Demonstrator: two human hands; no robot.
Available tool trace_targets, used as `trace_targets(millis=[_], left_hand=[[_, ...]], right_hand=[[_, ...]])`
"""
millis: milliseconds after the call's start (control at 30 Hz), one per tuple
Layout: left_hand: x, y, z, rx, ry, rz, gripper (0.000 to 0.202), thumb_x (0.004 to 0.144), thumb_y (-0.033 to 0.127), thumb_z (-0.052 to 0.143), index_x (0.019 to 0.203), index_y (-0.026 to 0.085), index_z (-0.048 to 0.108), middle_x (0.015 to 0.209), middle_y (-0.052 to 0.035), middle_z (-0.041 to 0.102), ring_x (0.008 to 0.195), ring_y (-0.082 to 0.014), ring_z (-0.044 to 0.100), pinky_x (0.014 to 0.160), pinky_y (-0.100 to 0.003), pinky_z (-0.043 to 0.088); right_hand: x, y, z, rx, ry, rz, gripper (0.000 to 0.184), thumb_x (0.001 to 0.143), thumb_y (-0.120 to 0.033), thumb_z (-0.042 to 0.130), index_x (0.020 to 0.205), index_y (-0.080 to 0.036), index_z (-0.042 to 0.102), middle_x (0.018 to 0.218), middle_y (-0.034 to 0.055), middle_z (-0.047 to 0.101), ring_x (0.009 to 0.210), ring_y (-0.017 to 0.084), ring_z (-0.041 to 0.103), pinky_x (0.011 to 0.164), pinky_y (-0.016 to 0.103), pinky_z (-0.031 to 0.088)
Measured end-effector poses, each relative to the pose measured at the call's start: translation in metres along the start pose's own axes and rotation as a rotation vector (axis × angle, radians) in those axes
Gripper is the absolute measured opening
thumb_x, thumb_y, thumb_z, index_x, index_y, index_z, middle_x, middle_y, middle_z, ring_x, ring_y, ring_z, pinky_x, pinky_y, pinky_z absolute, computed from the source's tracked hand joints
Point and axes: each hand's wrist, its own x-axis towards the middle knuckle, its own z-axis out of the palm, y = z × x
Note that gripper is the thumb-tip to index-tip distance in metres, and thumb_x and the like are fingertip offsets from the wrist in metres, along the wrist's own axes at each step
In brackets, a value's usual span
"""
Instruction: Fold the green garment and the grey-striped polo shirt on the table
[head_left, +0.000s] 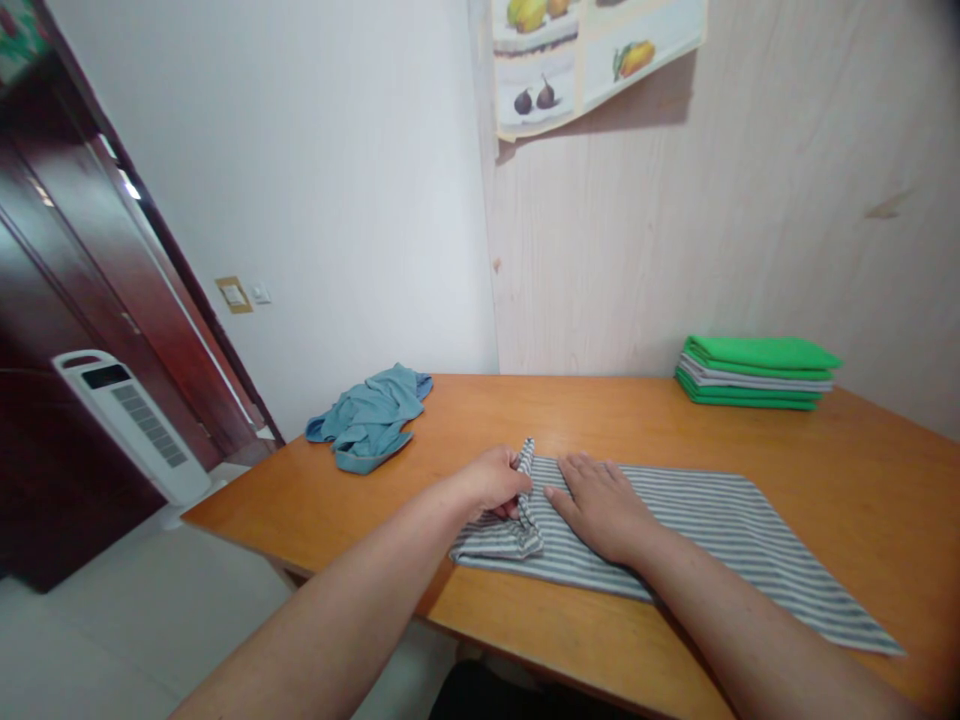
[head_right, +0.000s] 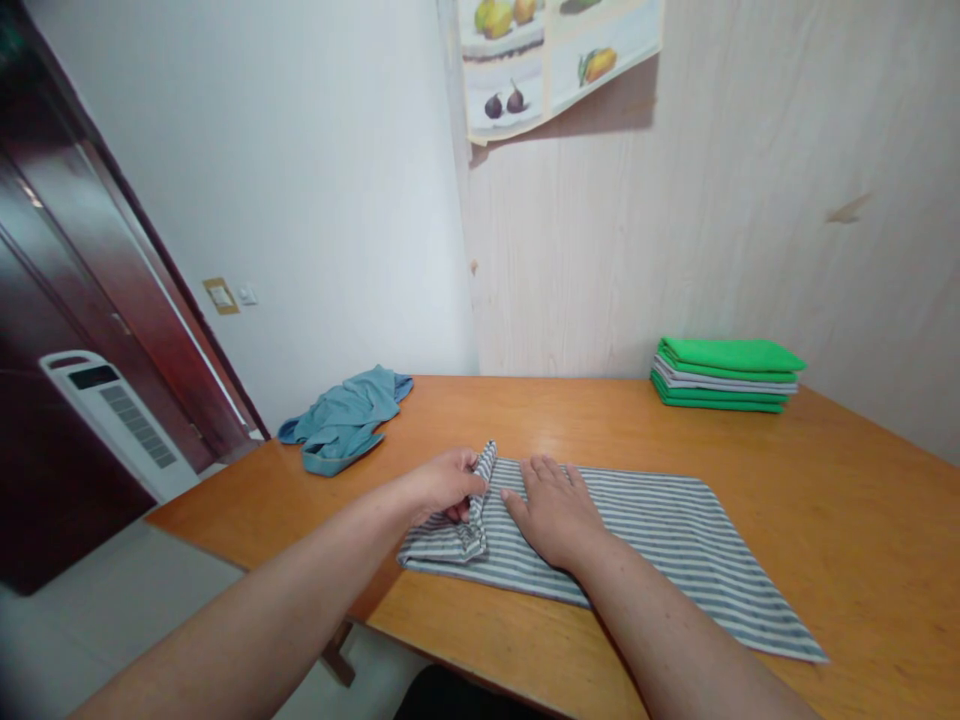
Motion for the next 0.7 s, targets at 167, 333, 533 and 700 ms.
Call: trace_targets(millis=[167,333,533,700], left_hand=[[-0.002,-0.002,0.001,-0.043,-0.005,0.006,0.014,0.084,0.029,0.060,0.078,0.017,0.055,0.054,0.0050,0.057,0.037,-0.0062,0.050,0.037,-0.014,0.033],[-0.003,-0.004,-0.002,-0.129,0.096,0.054,0.022,0.085,0.038,0.062,0.090,0.018,0.054,0.067,0.0028,0.064,0.043,-0.0071,0.054,0.042,-0.016,0.035],[0.014,-0.023,-0.024,-0.069,0.520,0.377,0.013,0.087,0.028,0.053,0.080,0.018,0.057,0.069,0.0016,0.062,0.063,-0.0121,0.058,0.060,-0.021,0.044],[0.016,-0.043,-0.031,0.265,0.582,0.532,0.026,0.094,0.031,0.044,0.086,0.019,0.066,0.085,-0.0029,0.070,0.085,-0.0181,0.064,0.079,-0.029,0.049]], right_hand=[[-0.001,-0.001,-0.001,0.010,-0.006,0.000,0.075,0.098,-0.059,0.022,0.152,-0.009,0.035,0.159,0.0152,0.033,0.148,0.030,0.024,0.120,0.050,0.012],[-0.002,-0.002,-0.002,0.009,-0.004,0.003,0.070,0.098,-0.052,0.025,0.153,-0.010,0.035,0.159,0.0144,0.033,0.149,0.029,0.023,0.120,0.050,0.012],[-0.002,-0.002,-0.003,-0.008,0.001,0.005,0.070,0.098,-0.052,0.025,0.153,-0.010,0.035,0.158,0.0141,0.034,0.148,0.030,0.025,0.120,0.050,0.013],[-0.001,-0.001,-0.003,-0.013,0.007,0.001,0.070,0.098,-0.052,0.026,0.152,-0.010,0.037,0.158,0.0146,0.035,0.148,0.030,0.026,0.119,0.051,0.014]])
